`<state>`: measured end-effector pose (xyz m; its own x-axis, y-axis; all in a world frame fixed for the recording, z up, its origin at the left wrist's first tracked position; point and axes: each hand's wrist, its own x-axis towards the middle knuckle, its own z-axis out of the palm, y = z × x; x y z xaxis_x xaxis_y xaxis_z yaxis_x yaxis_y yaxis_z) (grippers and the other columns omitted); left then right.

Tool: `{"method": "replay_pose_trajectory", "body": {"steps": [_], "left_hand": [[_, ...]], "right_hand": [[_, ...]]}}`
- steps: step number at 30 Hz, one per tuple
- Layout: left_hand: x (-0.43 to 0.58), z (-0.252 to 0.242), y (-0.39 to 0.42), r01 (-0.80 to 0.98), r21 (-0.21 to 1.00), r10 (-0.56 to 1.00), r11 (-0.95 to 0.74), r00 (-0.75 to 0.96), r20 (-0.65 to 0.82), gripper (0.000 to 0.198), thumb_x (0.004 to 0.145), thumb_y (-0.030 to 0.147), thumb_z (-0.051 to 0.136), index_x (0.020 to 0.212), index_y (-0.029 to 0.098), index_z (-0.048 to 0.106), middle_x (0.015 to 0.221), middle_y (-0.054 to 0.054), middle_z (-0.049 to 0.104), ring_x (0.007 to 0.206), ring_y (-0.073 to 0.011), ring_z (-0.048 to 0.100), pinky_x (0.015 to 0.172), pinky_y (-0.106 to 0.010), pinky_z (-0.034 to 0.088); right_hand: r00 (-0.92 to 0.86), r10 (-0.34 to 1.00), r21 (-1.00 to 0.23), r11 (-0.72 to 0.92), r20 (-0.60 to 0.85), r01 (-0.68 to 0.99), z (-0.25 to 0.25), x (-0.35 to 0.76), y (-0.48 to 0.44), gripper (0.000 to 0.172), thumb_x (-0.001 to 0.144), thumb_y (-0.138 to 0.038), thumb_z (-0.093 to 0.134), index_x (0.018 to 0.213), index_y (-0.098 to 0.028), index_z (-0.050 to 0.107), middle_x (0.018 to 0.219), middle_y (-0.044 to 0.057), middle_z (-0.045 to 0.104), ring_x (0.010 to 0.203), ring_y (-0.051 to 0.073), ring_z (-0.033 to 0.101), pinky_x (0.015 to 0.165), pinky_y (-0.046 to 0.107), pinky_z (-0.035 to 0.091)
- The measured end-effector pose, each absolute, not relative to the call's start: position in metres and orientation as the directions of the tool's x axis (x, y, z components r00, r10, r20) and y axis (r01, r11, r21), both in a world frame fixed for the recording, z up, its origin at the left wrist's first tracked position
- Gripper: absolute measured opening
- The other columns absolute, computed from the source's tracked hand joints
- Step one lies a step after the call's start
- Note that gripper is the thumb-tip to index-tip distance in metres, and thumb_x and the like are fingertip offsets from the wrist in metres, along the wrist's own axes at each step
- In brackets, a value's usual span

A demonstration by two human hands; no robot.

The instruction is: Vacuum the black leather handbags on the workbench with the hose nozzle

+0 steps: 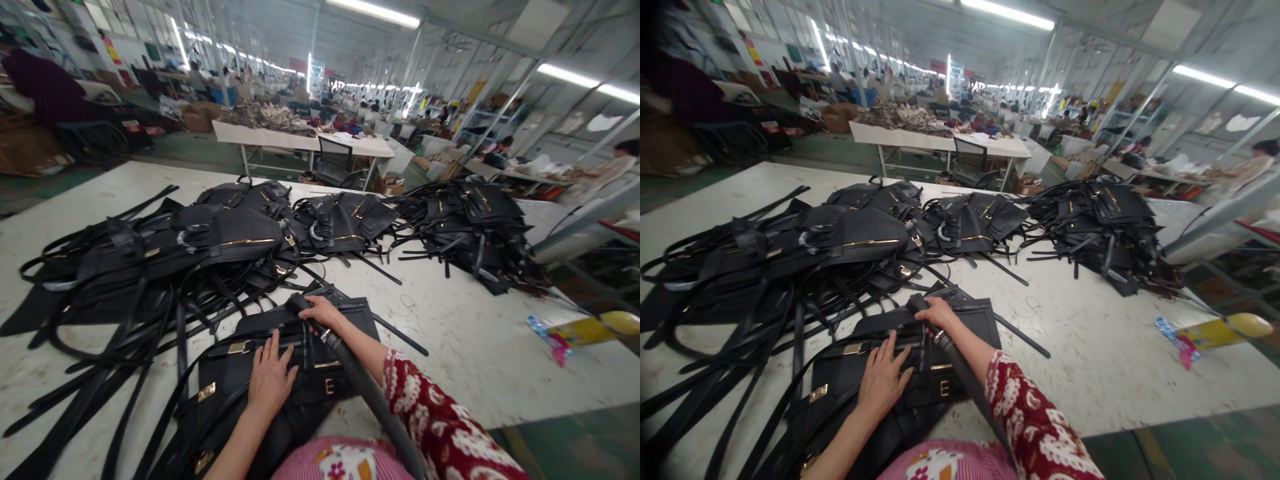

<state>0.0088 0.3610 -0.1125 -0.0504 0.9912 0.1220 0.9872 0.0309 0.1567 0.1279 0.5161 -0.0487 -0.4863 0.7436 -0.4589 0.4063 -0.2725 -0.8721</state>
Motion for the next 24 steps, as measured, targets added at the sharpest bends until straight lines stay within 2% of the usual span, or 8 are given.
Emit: {"method": "replay_pose_trajectory", "body": {"steps": [2, 4, 8, 12, 18, 24], "left_hand": [[0.008, -0.114, 0.362, 0.990, 0.136, 0.991, 0.030, -0.047, 0.123, 0.040, 0.077, 0.031, 0.050, 0.115, 0.022, 0.055, 0.141, -0.014, 0.027, 0.122, -0.0313, 0.036, 0.099, -0.046, 0.025], [0.007, -0.117, 0.363, 0.993, 0.114, 0.991, 0.027, -0.042, 0.128, 0.040, 0.077, 0.032, 0.049, 0.115, 0.022, 0.055, 0.141, -0.015, 0.027, 0.121, -0.0313, 0.037, 0.098, -0.047, 0.026], [0.005, -0.119, 0.362, 0.996, 0.089, 0.990, 0.025, -0.037, 0.134, 0.041, 0.078, 0.033, 0.048, 0.117, 0.023, 0.054, 0.141, -0.016, 0.027, 0.120, -0.0306, 0.038, 0.098, -0.047, 0.025], [0.004, -0.117, 0.363, 0.994, 0.111, 0.990, 0.003, -0.018, 0.137, 0.047, 0.075, 0.035, 0.052, 0.122, 0.030, 0.048, 0.142, -0.014, 0.025, 0.121, -0.0327, 0.035, 0.098, -0.050, 0.022], [0.009, -0.114, 0.367, 0.993, 0.122, 0.998, 0.007, -0.014, 0.059, 0.049, 0.069, 0.034, 0.060, 0.117, 0.036, 0.052, 0.143, -0.008, 0.024, 0.123, -0.0341, 0.032, 0.099, -0.050, 0.019], [0.016, -0.112, 0.368, 0.998, 0.058, 0.998, 0.027, -0.030, 0.047, 0.043, 0.070, 0.033, 0.058, 0.113, 0.033, 0.056, 0.141, -0.011, 0.028, 0.122, -0.0345, 0.034, 0.098, -0.049, 0.021]], "right_hand": [[-0.422, 0.806, -0.889, -0.261, -0.415, 0.376, -0.048, 0.118, 0.517, 0.054, 0.065, -0.015, 0.068, 0.116, -0.023, 0.053, 0.077, -0.001, 0.064, 0.061, 0.018, 0.061, 0.057, 0.026, 0.051], [-0.363, 0.853, -0.905, -0.251, -0.375, 0.345, -0.048, 0.122, 0.517, 0.060, 0.064, -0.016, 0.068, 0.120, -0.026, 0.049, 0.083, -0.001, 0.064, 0.064, 0.017, 0.061, 0.058, 0.025, 0.051], [-0.284, 0.893, -0.919, -0.269, -0.350, 0.287, -0.049, 0.183, 0.509, 0.063, 0.069, -0.020, 0.060, 0.127, -0.026, 0.039, 0.070, -0.003, 0.061, 0.045, 0.015, 0.056, 0.041, 0.025, 0.048], [-0.174, 0.908, -0.911, -0.338, -0.382, 0.237, -0.057, 0.271, 0.495, 0.064, 0.072, -0.027, 0.055, 0.131, -0.021, 0.030, 0.059, -0.004, 0.056, 0.042, 0.016, 0.055, 0.035, 0.024, 0.045], [-0.119, 0.875, -0.878, -0.446, -0.468, 0.176, -0.084, 0.313, 0.503, 0.058, 0.072, -0.027, 0.055, 0.126, -0.015, 0.036, 0.054, -0.003, 0.056, 0.039, 0.017, 0.055, 0.033, 0.024, 0.046], [-0.163, 0.871, -0.885, -0.446, -0.464, 0.134, -0.083, 0.302, 0.537, 0.050, 0.073, -0.021, 0.057, 0.121, -0.014, 0.044, 0.052, -0.002, 0.057, 0.039, 0.017, 0.056, 0.033, 0.023, 0.046]]}}
